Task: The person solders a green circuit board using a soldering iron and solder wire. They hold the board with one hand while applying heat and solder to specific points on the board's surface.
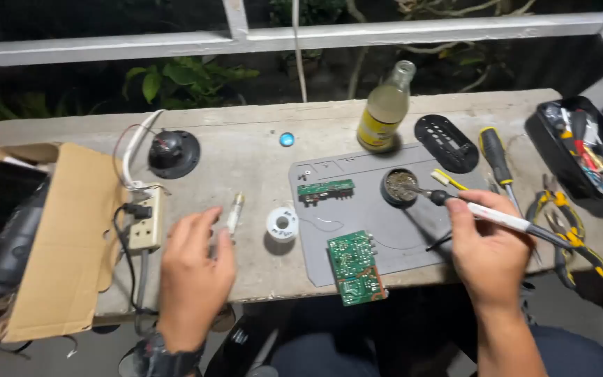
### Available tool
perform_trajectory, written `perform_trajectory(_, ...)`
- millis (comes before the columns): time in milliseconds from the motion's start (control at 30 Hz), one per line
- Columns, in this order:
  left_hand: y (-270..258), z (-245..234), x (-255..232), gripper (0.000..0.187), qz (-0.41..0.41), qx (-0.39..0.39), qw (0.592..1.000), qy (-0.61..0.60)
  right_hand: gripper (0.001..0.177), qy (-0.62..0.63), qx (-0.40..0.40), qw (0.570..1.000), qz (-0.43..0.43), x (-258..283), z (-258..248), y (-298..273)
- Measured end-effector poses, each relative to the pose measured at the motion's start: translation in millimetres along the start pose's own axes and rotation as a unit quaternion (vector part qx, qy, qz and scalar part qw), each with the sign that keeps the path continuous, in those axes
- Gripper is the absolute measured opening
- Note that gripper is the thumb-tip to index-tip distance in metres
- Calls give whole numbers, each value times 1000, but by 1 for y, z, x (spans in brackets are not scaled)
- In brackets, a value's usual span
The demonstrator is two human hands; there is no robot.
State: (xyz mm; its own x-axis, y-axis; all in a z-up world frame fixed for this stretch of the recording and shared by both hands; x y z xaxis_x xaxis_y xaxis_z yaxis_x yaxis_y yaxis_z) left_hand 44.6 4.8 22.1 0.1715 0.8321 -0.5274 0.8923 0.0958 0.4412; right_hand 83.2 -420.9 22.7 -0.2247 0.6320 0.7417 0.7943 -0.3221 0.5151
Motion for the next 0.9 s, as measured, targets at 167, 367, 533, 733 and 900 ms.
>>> perform_trajectory(167,-12,37,20,57,-42,71,990,114,17,171,-25,980,95,-15,0,-27)
perform_trajectory(367,-14,28,18,51,-69,38,992,104,22,347,-48,908,230,-56,3,-53)
perform_trajectory(533,-8,-18,-42,32,73,-102,992,-8,21,379,-77,888,248,-69,0,-55)
perform_trajectory(733,11,5,-91,23,40,-56,944,-322,24,363,-101,898,226,-56,13,-67)
perform_trajectory(900,28,70,-108,27,-56,-25,761,-646,25,383,-174,898,128,-63,21,-78)
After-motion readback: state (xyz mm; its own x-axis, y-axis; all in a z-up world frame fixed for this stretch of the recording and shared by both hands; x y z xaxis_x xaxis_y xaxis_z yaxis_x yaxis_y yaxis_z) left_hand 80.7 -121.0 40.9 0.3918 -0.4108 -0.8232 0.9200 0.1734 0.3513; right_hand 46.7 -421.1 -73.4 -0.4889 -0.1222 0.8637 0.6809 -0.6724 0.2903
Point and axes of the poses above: each hand's wrist, its own y-axis towards the middle knuckle, its own z-axis out of the palm, x = y × z, the point moved 5 cm from there along y, towards the middle knuckle
